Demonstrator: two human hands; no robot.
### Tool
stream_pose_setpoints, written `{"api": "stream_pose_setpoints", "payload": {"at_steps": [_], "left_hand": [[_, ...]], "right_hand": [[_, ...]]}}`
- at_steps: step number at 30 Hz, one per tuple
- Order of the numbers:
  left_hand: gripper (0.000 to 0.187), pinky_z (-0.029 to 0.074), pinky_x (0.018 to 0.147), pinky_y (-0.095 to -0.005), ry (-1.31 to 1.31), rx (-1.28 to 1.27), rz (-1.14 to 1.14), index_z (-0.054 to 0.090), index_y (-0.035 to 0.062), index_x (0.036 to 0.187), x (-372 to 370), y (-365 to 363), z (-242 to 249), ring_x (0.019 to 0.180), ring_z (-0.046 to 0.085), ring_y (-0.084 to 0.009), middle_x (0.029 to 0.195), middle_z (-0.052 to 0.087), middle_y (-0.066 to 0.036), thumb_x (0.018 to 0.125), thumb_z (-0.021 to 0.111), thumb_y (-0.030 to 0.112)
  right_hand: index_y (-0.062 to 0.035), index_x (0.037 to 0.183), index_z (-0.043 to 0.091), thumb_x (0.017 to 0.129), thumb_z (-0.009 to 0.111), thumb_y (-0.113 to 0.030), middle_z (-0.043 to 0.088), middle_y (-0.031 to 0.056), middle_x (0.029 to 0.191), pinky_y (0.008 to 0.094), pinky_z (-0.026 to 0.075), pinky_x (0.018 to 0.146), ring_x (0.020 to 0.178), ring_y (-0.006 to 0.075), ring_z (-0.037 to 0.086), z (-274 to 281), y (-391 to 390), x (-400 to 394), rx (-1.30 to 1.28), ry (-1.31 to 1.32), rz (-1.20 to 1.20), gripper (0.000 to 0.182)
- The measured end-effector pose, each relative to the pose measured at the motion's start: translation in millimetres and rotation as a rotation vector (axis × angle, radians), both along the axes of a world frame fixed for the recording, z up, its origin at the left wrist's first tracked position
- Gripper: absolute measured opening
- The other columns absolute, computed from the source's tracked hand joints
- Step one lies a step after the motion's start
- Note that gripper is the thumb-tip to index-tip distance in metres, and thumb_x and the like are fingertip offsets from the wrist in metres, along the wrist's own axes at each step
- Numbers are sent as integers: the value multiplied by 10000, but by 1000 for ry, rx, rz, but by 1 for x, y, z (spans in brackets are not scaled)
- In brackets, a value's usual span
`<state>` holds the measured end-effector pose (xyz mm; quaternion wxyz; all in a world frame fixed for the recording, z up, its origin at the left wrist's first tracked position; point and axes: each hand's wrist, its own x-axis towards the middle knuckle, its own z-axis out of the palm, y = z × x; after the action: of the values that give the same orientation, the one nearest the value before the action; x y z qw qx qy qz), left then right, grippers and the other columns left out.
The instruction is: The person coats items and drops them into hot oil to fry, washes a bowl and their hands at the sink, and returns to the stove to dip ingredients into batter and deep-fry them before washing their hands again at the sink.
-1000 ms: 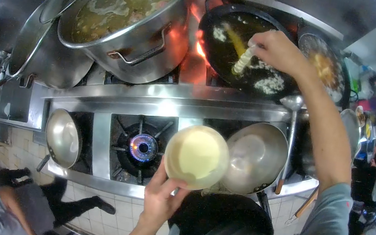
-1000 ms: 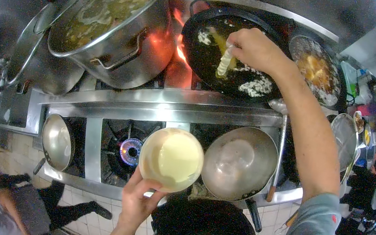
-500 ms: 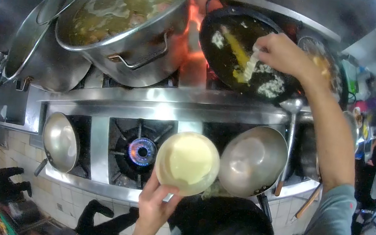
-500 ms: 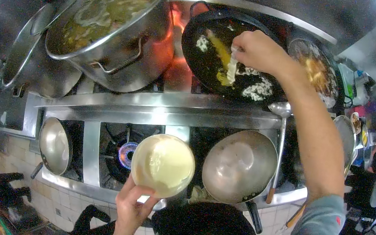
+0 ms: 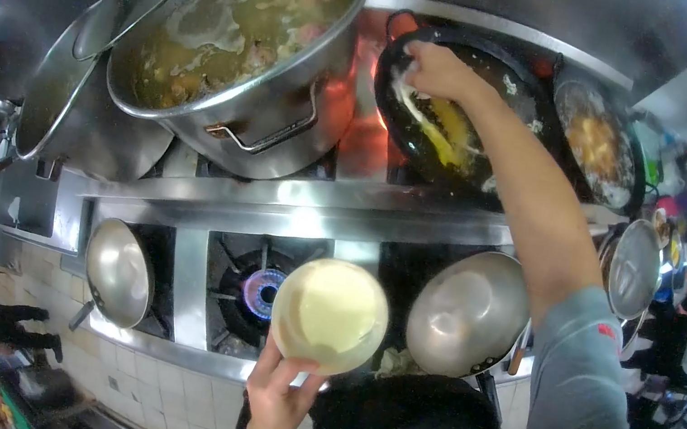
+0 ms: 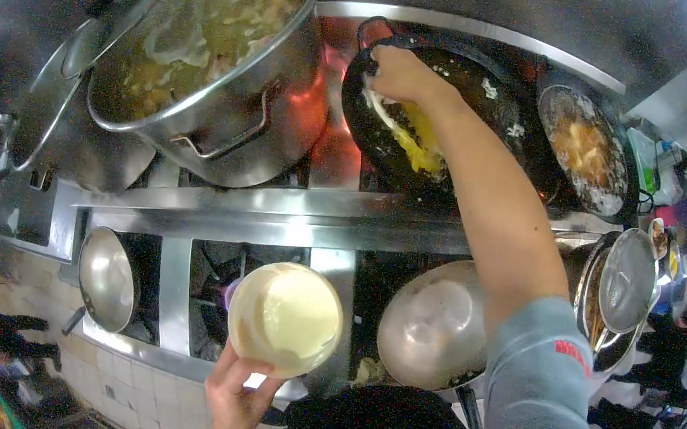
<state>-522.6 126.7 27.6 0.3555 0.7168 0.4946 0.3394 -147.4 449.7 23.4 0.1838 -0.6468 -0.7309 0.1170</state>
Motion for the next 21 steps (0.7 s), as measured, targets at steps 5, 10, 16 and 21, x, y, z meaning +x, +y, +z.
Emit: {"api": "stream_pose_setpoints", "payload": {"at_steps": [5, 10, 16, 21], "left_hand": [[267, 574, 812, -395, 24, 26, -3, 639, 43, 867, 7, 6, 5, 1094, 666, -394, 1268, 613, -257, 701, 847, 21], [294, 575, 788, -381, 9, 90, -75, 627, 17, 807, 29, 23, 19, 1016, 701, -339, 1127, 681, -226, 680, 885, 80], [282, 566, 817, -407, 24, 297, -202, 627, 8, 816, 60, 47, 12, 1008, 699, -347, 1127, 690, -196, 695, 870, 84], [291, 557, 791, -370, 16, 278, -215, 625, 17, 826, 71, 41, 5, 947, 704, -312, 1008, 697, -153, 698, 874, 95]], "right_hand": [[57, 1285, 552, 815, 673, -160, 713, 206, 937, 390, 544, 816, 870, 331, 709, 39, -19, 1, 134, -127, 43, 532], [52, 1277, 576, 852, 695, -199, 716, 188, 987, 368, 558, 785, 844, 258, 713, 88, -73, 6, 22, 54, 1, 507], [31, 1244, 614, 905, 695, -209, 708, 108, 974, 291, 541, 752, 818, 131, 652, 114, -145, -10, 103, 156, 126, 424], [9, 1063, 671, 884, 670, -213, 692, 101, 882, 326, 531, 743, 799, 175, 653, 116, -220, -58, 47, 325, 383, 285]]}}
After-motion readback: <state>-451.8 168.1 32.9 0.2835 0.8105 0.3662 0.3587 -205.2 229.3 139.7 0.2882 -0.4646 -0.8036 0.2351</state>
